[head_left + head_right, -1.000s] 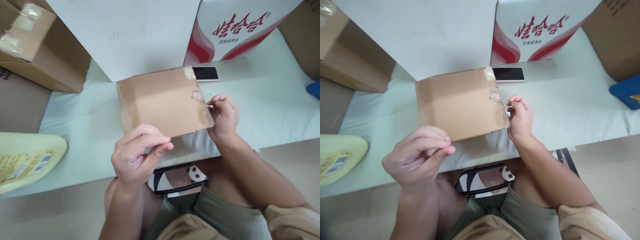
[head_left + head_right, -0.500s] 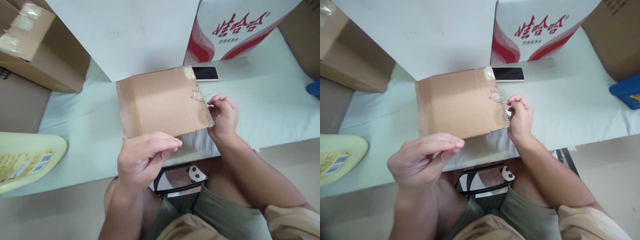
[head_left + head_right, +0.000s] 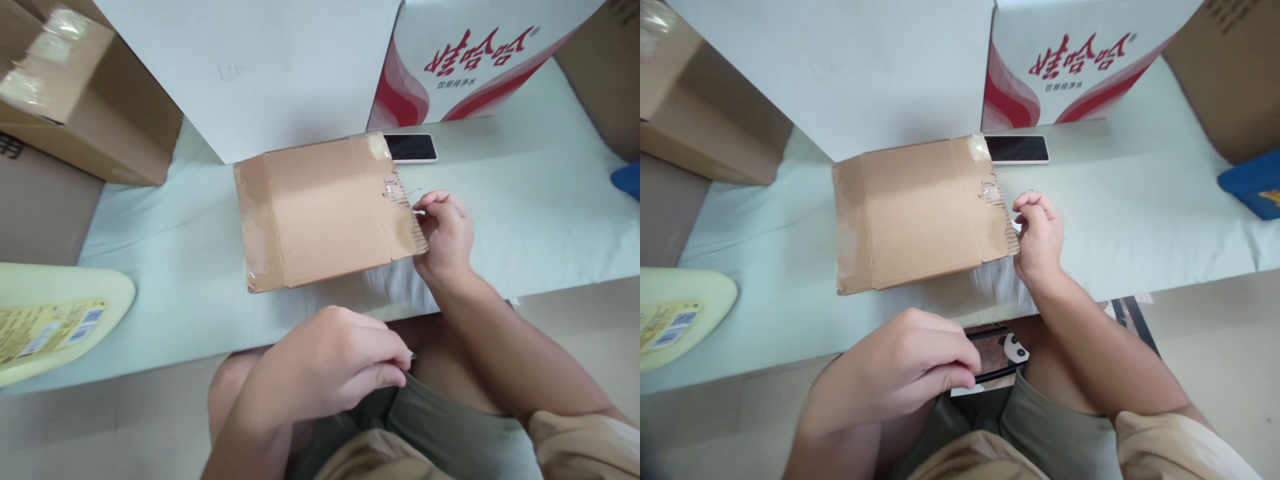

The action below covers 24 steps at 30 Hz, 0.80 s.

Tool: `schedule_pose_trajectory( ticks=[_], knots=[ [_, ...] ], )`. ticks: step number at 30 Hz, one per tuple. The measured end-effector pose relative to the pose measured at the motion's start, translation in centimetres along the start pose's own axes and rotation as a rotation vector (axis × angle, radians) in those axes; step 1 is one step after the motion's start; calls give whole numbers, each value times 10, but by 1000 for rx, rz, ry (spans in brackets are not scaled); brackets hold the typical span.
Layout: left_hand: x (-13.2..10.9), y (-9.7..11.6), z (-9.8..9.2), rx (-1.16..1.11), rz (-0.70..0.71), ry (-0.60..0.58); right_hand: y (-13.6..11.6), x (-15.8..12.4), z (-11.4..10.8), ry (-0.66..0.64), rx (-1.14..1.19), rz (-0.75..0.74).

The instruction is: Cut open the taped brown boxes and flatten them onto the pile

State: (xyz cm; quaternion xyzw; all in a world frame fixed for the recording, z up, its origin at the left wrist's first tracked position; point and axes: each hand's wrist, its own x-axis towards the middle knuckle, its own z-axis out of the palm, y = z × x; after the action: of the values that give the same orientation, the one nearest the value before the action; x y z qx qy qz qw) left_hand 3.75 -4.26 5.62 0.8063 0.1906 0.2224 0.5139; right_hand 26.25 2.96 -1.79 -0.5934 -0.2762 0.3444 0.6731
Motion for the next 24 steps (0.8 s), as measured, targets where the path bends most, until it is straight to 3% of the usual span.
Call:
schedule_pose_trajectory(
  ticks=[3, 9, 16, 21, 24],
  knots=[
    [1, -1, 3, 44, -65, -13, 0, 1, 0, 0, 0, 10],
    [1, -1, 4, 89, -56, -19, -3, -2, 1, 6, 3, 7],
    [2, 0, 3, 80, -21, 84, 0, 0, 0, -20, -24, -34],
    [5, 4, 1, 67, 112, 258, 8, 3, -5, -79, -61, -93],
    [-1, 1, -7, 76, 161, 482, 10, 4, -6, -57, -44, -69]
  ],
)
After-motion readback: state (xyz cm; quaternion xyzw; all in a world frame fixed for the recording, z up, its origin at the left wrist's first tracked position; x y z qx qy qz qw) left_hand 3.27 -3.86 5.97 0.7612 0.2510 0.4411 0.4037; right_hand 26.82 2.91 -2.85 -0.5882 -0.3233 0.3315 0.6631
